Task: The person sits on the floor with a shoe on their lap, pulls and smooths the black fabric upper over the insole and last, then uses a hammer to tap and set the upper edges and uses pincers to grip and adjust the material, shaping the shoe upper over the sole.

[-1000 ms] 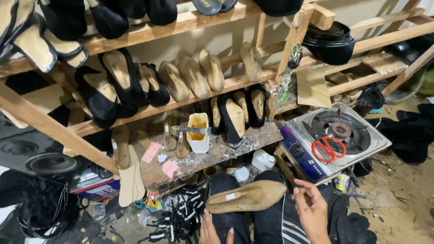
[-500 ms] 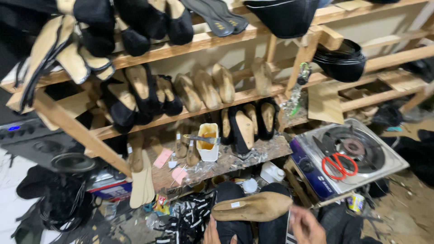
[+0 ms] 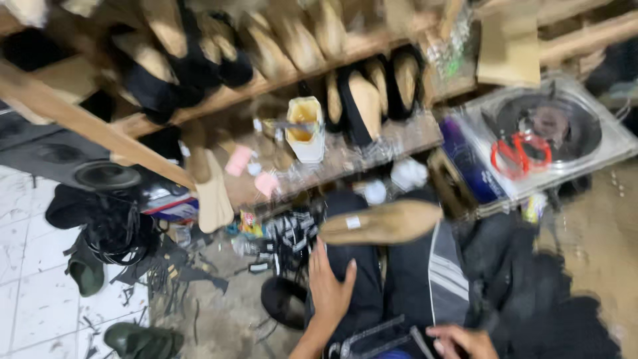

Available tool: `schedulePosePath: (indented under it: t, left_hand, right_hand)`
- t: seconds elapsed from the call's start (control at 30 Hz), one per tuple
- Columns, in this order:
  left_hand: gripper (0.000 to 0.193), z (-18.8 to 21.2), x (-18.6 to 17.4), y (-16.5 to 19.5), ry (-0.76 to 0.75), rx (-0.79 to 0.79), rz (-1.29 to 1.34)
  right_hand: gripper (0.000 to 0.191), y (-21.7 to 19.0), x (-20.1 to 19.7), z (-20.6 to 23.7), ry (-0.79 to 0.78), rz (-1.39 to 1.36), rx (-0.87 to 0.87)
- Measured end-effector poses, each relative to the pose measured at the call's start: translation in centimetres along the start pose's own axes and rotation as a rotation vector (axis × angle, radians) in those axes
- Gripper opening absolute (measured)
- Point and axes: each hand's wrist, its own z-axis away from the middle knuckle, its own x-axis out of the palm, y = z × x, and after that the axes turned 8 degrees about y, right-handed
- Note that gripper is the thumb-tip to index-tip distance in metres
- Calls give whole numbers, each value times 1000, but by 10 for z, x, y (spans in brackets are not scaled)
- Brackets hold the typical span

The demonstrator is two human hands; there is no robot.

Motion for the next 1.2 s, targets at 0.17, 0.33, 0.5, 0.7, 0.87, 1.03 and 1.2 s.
schedulePosePath:
  t: [0.17,0.33,0.5,0.7,0.87,1.03,1.2]
  left_hand:
    - [87,12,-3,-2,16,118,11]
    - [87,23,-7,-1,-12,45,20]
    - [88,25,-13,3,-32,23,30]
    - [87,25,-11,1,-16,30,8]
    - [85,21,-13,10,-22,46,2]
    - [86,13,-21,25,-25,68,-4]
    - [66,20,-23,-12,44,-169,461]
  right_hand:
    - [19,-11,-2,37,-50,144,-159]
    - [14,-37,15,22,289,165,-240]
    - [16,-48,20,5,357,130,-15]
    - [13,-53,9,-15,306,251,-207]
    - [11,-43,16,-39,435,262,-170]
    - [10,-32,24,-42,488,270,-212]
    - [9,-20,25,-34,492,288,-185]
